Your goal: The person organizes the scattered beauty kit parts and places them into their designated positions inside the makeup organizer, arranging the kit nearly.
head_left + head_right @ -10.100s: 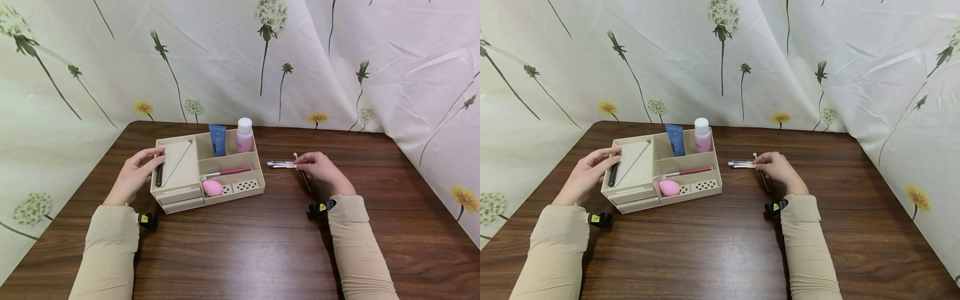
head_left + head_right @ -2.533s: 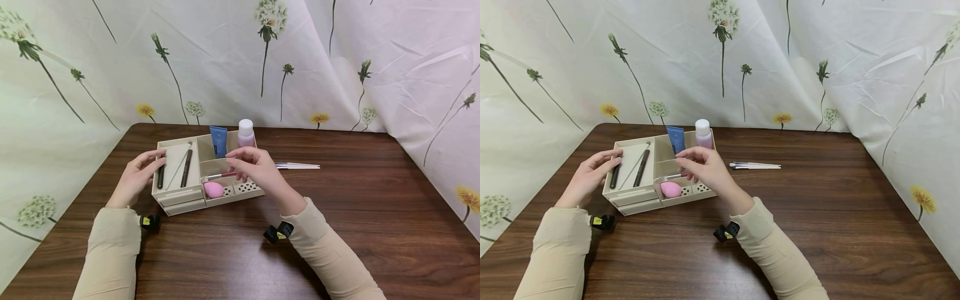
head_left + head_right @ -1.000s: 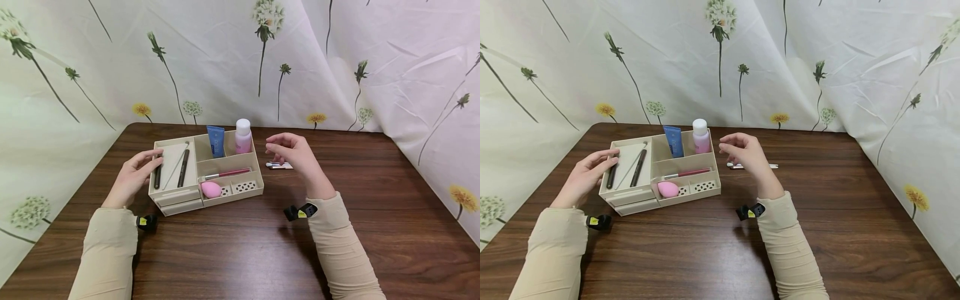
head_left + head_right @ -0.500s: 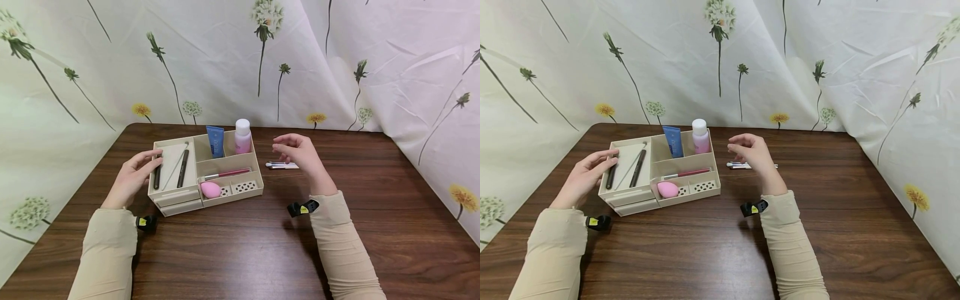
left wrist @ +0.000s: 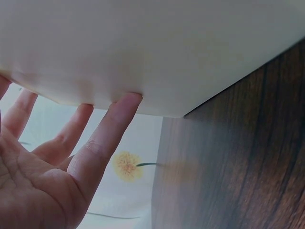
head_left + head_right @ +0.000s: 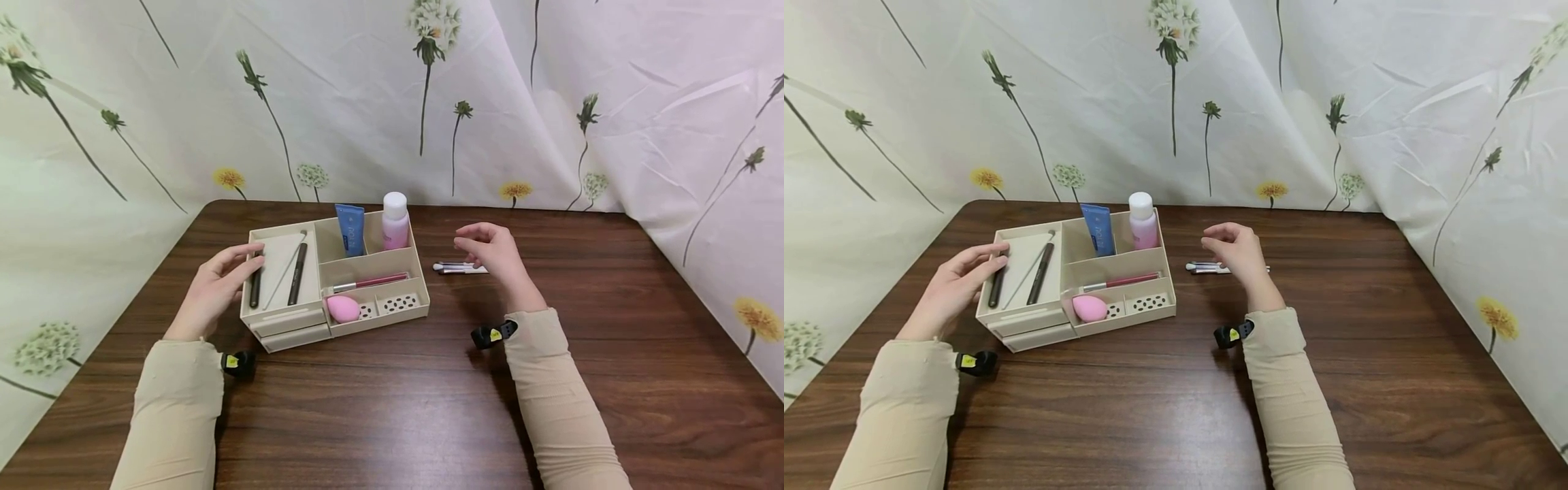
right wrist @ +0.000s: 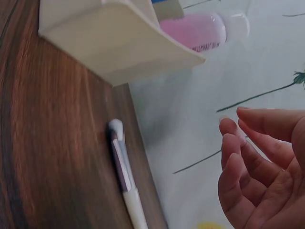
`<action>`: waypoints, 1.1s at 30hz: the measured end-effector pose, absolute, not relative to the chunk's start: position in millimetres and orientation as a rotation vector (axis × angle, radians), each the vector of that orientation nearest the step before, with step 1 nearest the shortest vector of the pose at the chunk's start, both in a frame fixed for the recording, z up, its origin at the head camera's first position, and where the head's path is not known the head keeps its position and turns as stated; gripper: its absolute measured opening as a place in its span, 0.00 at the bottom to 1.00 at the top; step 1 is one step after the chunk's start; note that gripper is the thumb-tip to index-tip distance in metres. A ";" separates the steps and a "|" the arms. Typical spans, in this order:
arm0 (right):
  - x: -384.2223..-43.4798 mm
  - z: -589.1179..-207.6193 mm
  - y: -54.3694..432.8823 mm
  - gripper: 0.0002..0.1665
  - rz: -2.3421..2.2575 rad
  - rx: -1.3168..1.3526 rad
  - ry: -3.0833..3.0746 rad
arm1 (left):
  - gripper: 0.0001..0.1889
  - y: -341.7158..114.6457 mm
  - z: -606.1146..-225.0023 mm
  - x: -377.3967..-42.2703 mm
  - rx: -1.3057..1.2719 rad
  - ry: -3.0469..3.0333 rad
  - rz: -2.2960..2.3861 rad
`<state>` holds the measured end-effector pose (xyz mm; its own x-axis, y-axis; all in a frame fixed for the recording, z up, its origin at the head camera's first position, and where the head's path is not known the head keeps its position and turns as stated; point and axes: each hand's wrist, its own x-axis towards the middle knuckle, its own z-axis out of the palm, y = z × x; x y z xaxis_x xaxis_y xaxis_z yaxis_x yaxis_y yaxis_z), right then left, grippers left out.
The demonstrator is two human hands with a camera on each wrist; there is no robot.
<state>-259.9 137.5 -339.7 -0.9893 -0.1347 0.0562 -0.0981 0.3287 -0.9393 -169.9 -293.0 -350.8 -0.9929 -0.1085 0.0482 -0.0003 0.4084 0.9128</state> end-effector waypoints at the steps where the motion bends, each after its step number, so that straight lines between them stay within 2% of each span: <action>1: -261.3 -341.5 138.7 0.18 -1.781 -0.207 2.541 | 0.27 -293.2 -350.9 -170.2 0.096 -2.550 -1.655; 12: -273.7 -359.4 152.8 0.22 -1.615 -0.160 2.597 | 0.26 -293.5 -350.5 -169.6 0.088 -2.530 -1.678; 33: -280.0 -377.2 167.4 0.17 -1.392 -0.094 2.579 | 0.26 -292.2 -349.5 -168.9 0.106 -2.543 -1.669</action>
